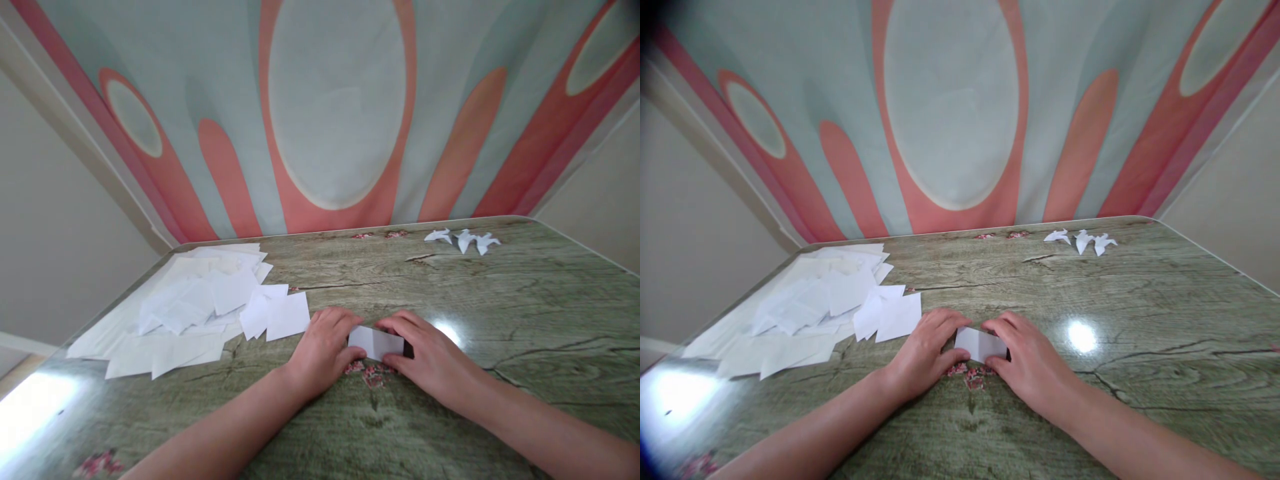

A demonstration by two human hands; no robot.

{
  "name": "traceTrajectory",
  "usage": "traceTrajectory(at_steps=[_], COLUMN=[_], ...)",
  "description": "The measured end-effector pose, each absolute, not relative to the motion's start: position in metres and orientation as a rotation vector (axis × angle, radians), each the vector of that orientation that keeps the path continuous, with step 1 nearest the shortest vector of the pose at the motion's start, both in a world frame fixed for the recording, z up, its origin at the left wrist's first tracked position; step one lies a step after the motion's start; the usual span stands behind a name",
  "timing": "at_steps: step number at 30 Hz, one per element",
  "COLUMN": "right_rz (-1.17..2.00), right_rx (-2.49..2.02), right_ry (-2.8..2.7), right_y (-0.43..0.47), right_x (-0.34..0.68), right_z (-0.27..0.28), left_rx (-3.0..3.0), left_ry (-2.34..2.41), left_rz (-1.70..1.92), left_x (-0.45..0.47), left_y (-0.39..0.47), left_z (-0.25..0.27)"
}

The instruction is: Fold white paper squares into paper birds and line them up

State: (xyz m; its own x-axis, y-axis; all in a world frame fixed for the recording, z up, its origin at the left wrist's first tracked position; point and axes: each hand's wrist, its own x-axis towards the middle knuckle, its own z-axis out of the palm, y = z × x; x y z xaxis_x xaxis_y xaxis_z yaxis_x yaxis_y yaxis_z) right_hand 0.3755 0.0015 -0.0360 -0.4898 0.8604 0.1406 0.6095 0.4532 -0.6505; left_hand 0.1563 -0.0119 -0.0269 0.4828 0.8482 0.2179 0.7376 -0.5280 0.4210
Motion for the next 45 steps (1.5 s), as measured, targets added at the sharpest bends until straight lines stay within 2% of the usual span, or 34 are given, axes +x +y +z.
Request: traceTrajectory(at_steps=[8, 12, 17, 25, 35, 45], right_rz=[0.758, 0.74, 0.681, 0.606, 0.583, 0.192], right_rx=[-1.189, -1.164, -1.074, -0.996, -0.927, -0.657], right_ry=[-2.286, -2.3, -2.325, -2.373, -2.399, -2.407], right_y=[-0.001, -0.001, 0.0, -0.001, -0.001, -0.003], right_x=[0.375, 0.376, 0.376, 0.375, 0.376, 0.373], right_z=[-0.034, -0.035, -0.035, -0.034, -0.033, -0.028], left_rx=[2.318, 1.971, 1.53, 1.224, 1.171, 1.253], left_ry=[1.349, 1.373, 1.245, 1.16, 1.067, 1.188], left_rz=[0.741, 0.787, 0.714, 0.544, 0.501, 0.778], left_x=[0.155, 0.154, 0.146, 0.147, 0.147, 0.172], left_y=[-0.013, -0.01, -0.001, 0.001, 0.003, -0.011], left_z=[-0.024, -0.017, -0.013, -0.018, -0.018, -0.014])
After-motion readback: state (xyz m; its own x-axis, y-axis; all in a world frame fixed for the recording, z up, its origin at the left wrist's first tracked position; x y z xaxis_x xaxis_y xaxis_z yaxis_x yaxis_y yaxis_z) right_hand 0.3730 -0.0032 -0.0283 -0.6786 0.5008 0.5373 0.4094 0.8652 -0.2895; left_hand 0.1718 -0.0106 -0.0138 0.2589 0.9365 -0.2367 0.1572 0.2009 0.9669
